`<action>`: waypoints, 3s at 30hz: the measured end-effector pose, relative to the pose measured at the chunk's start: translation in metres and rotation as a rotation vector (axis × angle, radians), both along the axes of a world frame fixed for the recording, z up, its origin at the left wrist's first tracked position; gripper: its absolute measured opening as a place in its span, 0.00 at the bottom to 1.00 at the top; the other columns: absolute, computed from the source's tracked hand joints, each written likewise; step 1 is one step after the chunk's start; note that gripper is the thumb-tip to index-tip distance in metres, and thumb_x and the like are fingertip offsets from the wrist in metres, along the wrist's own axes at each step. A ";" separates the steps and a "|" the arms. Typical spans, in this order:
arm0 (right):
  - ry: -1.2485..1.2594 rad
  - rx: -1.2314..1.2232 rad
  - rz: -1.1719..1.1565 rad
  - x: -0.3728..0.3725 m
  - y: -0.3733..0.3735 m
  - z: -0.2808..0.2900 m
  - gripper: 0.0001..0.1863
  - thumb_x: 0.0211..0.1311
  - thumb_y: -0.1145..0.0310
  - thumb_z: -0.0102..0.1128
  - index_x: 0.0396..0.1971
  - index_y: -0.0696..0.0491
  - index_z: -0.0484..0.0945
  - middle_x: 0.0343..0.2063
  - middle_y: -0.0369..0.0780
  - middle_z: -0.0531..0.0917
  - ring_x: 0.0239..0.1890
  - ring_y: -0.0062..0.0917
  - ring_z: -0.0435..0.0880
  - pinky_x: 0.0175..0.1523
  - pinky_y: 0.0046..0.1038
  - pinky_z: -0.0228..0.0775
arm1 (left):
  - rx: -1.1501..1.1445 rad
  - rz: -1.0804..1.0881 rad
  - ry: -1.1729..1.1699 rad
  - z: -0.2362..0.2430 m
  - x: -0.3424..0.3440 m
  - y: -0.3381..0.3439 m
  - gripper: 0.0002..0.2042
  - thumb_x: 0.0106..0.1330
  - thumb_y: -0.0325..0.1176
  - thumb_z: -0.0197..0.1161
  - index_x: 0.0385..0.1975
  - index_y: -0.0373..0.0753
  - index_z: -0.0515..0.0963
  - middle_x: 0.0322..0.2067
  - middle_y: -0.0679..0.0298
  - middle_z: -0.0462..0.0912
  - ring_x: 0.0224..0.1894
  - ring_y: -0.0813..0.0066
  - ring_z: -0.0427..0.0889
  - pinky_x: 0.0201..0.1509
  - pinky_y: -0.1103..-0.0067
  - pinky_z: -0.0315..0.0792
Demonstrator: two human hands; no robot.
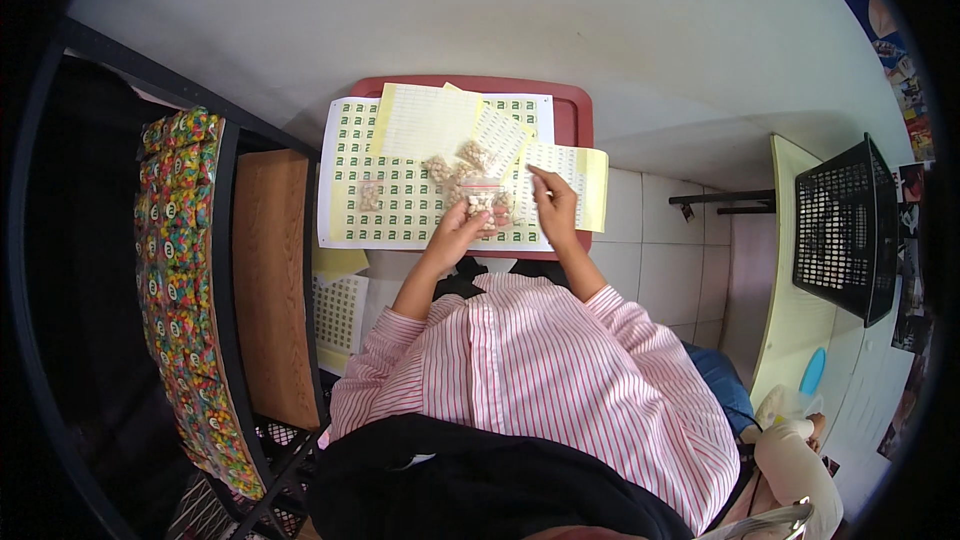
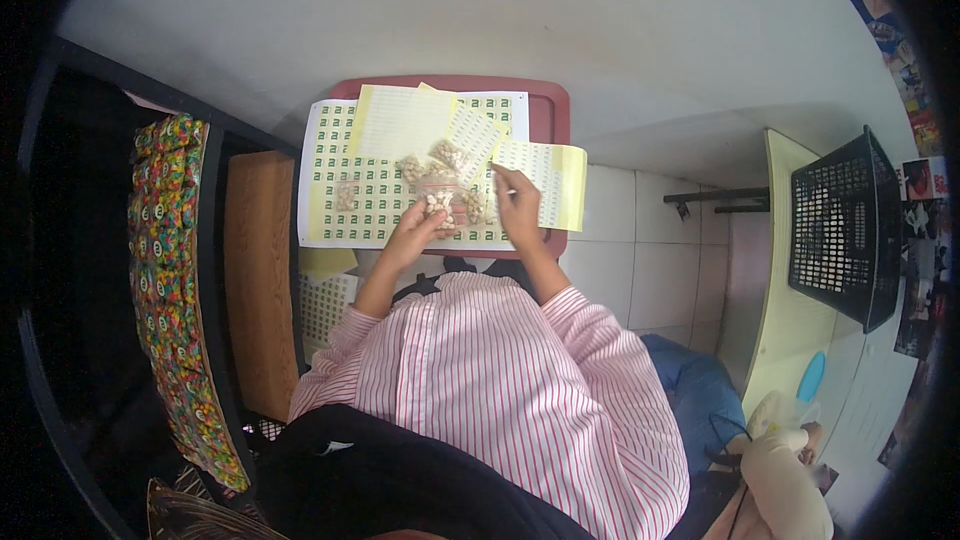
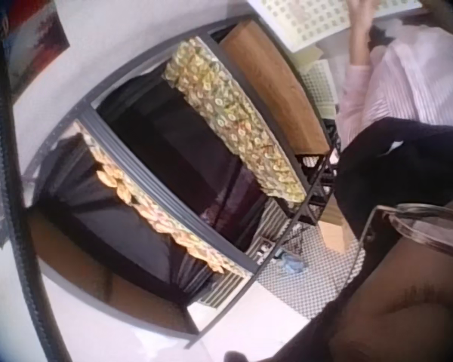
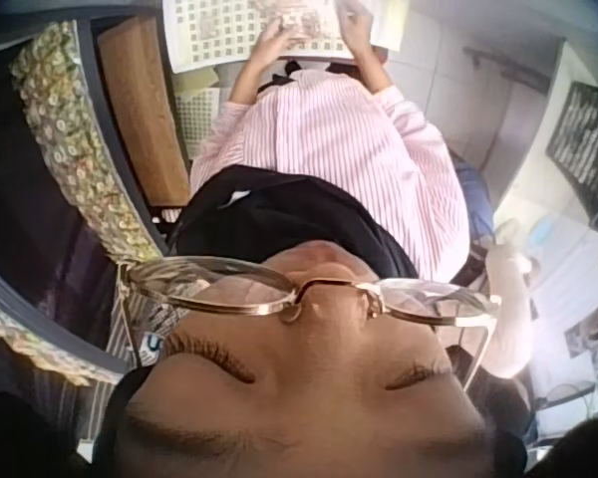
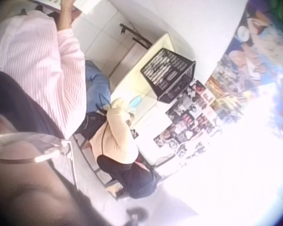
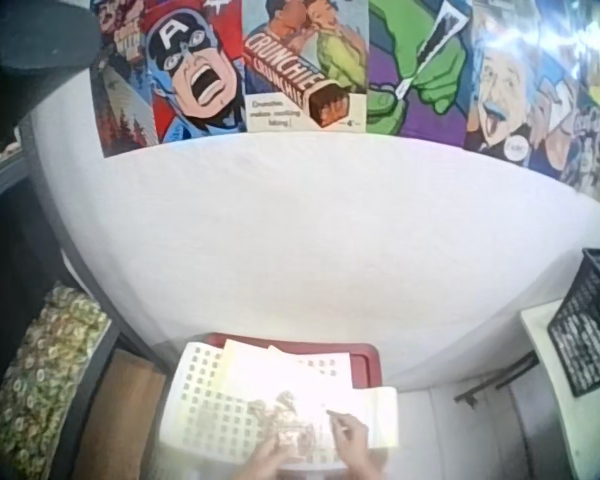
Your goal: The person takes small packets of snacks from a shelf and a larger basket, organizes them by type, and places them onto a grid on a table.
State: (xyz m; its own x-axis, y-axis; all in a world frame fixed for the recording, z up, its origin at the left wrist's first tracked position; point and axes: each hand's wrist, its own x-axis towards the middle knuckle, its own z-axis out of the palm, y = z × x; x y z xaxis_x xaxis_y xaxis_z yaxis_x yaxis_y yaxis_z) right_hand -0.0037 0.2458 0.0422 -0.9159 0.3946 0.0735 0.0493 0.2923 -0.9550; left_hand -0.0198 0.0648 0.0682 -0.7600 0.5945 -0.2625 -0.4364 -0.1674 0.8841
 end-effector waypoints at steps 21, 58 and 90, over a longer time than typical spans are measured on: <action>-0.223 0.575 -0.411 0.015 0.124 -0.048 0.20 0.43 0.73 0.59 0.41 0.58 0.70 0.35 0.44 0.73 0.31 0.33 0.75 0.39 0.30 0.67 | 0.136 0.313 -0.091 0.025 -0.006 -0.008 0.15 0.62 0.29 0.43 0.47 0.31 0.62 0.40 0.60 0.73 0.40 0.69 0.75 0.40 0.79 0.72; -0.277 0.583 -0.481 -0.010 0.102 -0.086 0.09 0.41 0.74 0.57 0.27 0.59 0.78 0.29 0.45 0.76 0.30 0.37 0.77 0.37 0.31 0.69 | 0.229 0.349 -0.095 0.011 -0.001 -0.021 0.16 0.62 0.30 0.46 0.50 0.36 0.61 0.42 0.64 0.69 0.44 0.79 0.69 0.47 0.80 0.63; -0.388 0.411 -0.544 -0.019 0.109 -0.092 0.11 0.39 0.74 0.55 0.27 0.60 0.77 0.25 0.47 0.79 0.29 0.36 0.78 0.37 0.31 0.69 | 0.151 0.376 -0.073 0.004 0.004 -0.039 0.14 0.62 0.30 0.45 0.48 0.36 0.62 0.42 0.64 0.69 0.43 0.78 0.68 0.42 0.78 0.64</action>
